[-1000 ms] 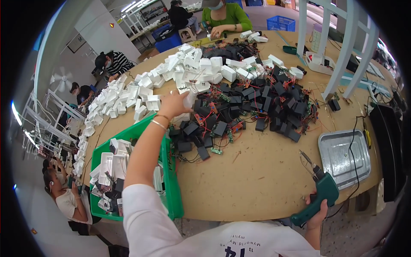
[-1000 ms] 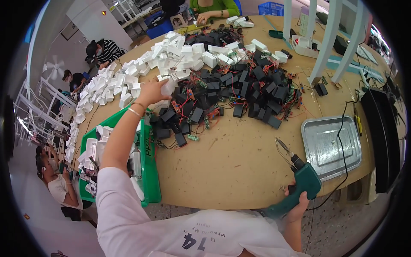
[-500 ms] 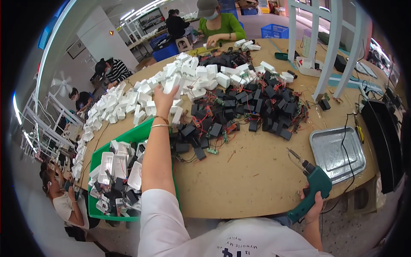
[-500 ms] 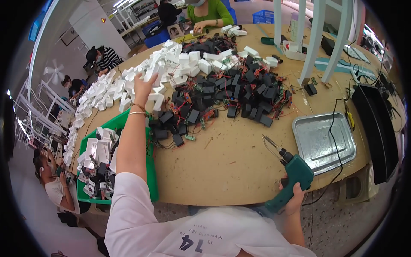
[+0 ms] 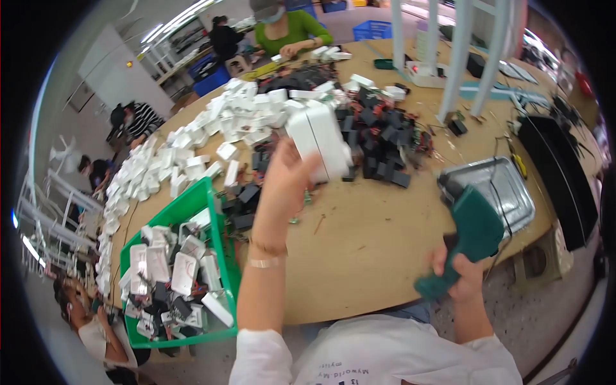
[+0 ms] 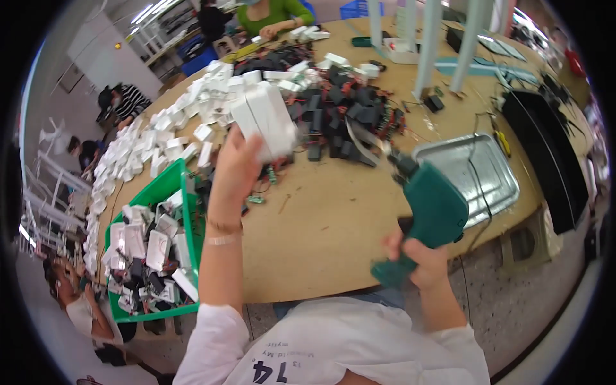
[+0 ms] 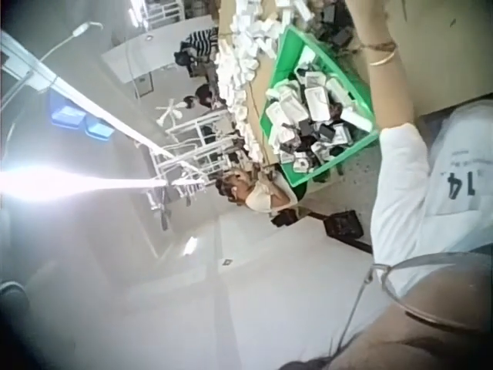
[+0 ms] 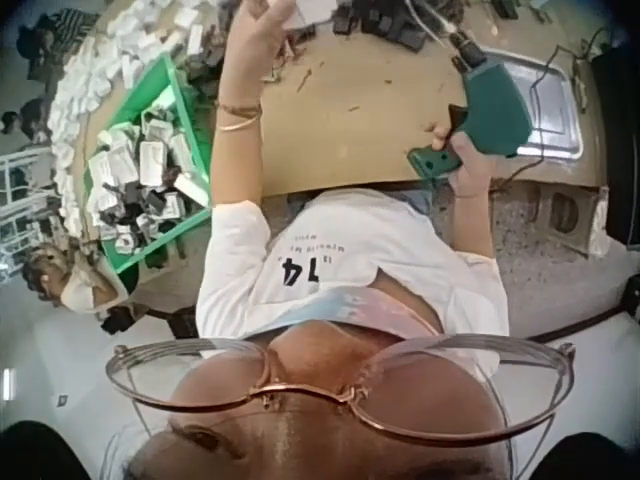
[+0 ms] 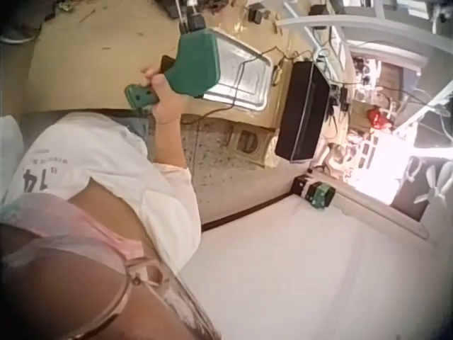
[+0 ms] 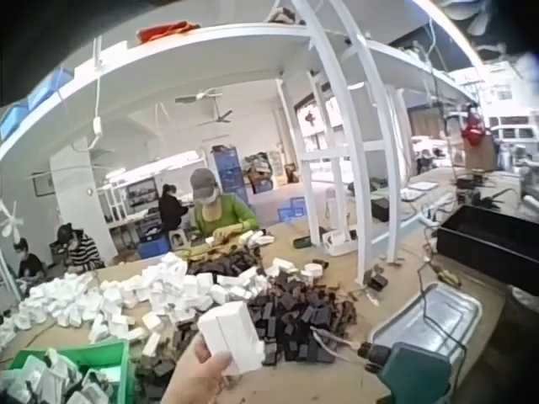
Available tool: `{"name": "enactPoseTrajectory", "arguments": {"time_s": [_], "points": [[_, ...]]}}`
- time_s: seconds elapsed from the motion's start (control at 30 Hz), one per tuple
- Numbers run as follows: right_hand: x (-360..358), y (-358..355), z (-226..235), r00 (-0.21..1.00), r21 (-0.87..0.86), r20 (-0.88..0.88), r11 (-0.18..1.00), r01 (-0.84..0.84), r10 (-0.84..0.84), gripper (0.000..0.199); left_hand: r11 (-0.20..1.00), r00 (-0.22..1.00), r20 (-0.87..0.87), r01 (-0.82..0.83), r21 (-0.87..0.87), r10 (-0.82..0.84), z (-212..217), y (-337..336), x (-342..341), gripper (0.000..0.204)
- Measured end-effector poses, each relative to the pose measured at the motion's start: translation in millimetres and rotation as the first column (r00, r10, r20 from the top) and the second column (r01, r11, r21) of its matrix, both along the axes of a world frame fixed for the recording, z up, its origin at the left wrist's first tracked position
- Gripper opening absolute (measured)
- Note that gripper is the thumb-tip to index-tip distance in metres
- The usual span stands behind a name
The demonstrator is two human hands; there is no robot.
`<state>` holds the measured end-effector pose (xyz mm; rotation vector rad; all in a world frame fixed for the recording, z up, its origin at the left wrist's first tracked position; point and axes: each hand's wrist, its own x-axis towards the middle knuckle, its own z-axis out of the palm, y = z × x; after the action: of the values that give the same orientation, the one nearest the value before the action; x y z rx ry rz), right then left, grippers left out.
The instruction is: Using a soldering iron to heat-seal or fuse plastic casings for electronic components.
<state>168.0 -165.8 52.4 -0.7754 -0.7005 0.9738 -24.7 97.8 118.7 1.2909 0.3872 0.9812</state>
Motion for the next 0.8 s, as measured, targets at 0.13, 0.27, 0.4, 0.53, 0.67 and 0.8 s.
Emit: {"name": "enactPoseTrajectory", "arguments": {"time_s": [0.13,0.27,0.4,0.53,0.67,0.8], "points": [[-20.0,49.2,39.4,0.876,0.239,0.313,0.923,0.301,-0.366,0.078,0.963,0.965,-0.019,0.258,-0.081,-0.261,-23.8,-96.7,11.8,0.060],[-17.0,47.2,44.0,0.917,0.105,0.362,0.985,0.135,-0.165,0.082,0.962,0.965,-0.069,0.245,-0.121,-0.255,-32.5,-123.1,7.8,0.058],[-13.7,39.9,37.6,0.921,-0.249,0.384,0.968,0.034,0.067,0.078,0.947,0.888,-0.334,0.271,-0.175,-0.316,-17.7,-128.0,-2.7,0.056],[-18.0,36.3,25.7,0.911,-0.058,0.374,0.976,0.208,-0.172,0.069,0.965,0.968,-0.146,0.175,-0.195,-0.205,-33.4,-123.7,-20.1,0.050],[7.2,42.3,21.4,0.976,0.060,0.059,0.977,0.206,-0.209,0.060,0.961,0.961,-0.272,-0.119,-0.248,0.049,-52.9,-56.8,-41.9,0.042],[4.6,45.7,19.8,0.994,0.070,-0.008,0.991,0.112,-0.111,0.061,0.722,0.647,-0.382,-0.405,0.562,0.660,-77.9,-25.8,-11.6,0.054]]}}
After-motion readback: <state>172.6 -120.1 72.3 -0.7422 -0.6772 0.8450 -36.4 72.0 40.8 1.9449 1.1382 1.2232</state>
